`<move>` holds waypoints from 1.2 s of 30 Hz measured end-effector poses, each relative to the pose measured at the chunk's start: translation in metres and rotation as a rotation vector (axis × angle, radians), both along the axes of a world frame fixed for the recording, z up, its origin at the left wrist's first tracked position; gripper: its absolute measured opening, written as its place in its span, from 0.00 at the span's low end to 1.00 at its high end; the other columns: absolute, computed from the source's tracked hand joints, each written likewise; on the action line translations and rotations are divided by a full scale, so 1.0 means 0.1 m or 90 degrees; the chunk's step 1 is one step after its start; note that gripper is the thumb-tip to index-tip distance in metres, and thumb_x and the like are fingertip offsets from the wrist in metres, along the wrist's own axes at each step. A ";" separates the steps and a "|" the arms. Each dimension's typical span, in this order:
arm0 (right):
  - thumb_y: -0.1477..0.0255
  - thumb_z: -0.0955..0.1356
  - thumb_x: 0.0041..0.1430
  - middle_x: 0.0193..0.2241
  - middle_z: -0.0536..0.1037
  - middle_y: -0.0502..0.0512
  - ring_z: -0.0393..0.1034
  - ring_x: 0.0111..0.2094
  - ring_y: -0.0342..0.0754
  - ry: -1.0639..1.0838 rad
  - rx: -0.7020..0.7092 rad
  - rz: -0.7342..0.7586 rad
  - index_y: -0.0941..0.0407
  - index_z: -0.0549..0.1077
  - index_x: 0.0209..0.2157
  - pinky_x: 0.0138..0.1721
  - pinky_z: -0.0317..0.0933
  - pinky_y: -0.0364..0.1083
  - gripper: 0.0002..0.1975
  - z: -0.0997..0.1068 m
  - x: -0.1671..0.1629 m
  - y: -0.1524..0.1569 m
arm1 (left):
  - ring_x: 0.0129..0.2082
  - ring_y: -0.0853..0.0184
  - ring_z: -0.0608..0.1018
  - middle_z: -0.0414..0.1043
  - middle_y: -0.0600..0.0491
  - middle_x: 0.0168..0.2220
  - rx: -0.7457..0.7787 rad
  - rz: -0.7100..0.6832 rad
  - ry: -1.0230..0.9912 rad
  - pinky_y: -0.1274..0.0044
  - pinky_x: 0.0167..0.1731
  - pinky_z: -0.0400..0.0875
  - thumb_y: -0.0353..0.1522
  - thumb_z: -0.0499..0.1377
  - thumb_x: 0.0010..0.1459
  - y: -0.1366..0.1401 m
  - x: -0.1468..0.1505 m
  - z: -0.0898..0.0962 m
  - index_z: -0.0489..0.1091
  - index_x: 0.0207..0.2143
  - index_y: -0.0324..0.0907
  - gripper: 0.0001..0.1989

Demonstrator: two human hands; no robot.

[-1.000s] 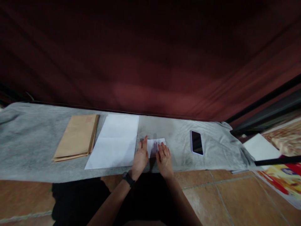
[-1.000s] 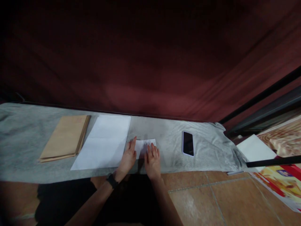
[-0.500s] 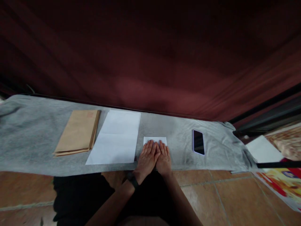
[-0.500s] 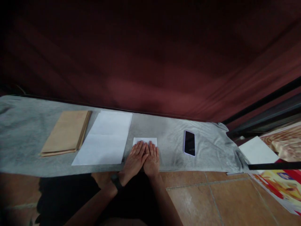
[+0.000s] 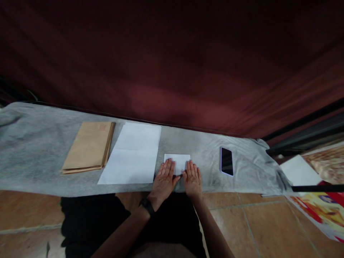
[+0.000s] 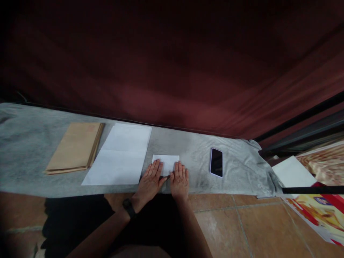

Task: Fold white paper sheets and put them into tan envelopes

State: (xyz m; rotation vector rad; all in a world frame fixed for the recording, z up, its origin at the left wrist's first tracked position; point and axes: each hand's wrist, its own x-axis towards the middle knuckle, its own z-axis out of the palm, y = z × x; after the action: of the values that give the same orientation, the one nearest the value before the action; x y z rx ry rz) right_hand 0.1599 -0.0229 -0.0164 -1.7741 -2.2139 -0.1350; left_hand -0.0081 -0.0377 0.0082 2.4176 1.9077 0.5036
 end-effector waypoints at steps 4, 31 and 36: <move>0.63 0.53 0.74 0.68 0.61 0.62 0.53 0.68 0.58 0.007 0.009 -0.019 0.59 0.52 0.71 0.67 0.47 0.58 0.29 -0.01 0.06 -0.02 | 0.72 0.56 0.52 0.51 0.37 0.71 0.007 0.001 -0.007 0.61 0.68 0.54 0.45 0.48 0.69 -0.01 0.00 0.01 0.50 0.69 0.31 0.35; 0.68 0.57 0.73 0.69 0.58 0.62 0.50 0.70 0.56 0.001 -0.038 0.044 0.56 0.57 0.69 0.67 0.43 0.60 0.26 0.12 -0.17 0.15 | 0.72 0.54 0.53 0.51 0.36 0.70 0.000 -0.003 -0.018 0.59 0.69 0.52 0.40 0.50 0.67 0.01 0.00 -0.09 0.53 0.68 0.31 0.33; 0.67 0.57 0.73 0.68 0.60 0.61 0.52 0.69 0.56 0.025 -0.027 0.036 0.54 0.59 0.68 0.67 0.43 0.59 0.25 0.13 -0.18 0.14 | 0.71 0.53 0.54 0.51 0.36 0.70 0.003 0.001 -0.014 0.57 0.68 0.53 0.40 0.50 0.67 0.02 0.01 -0.11 0.53 0.68 0.31 0.33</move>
State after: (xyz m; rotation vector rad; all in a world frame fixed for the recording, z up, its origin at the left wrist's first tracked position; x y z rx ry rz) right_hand 0.1414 -0.0089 -0.0031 -1.7189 -2.2525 -0.0399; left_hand -0.0075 -0.0359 -0.0026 2.4029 1.9015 0.5331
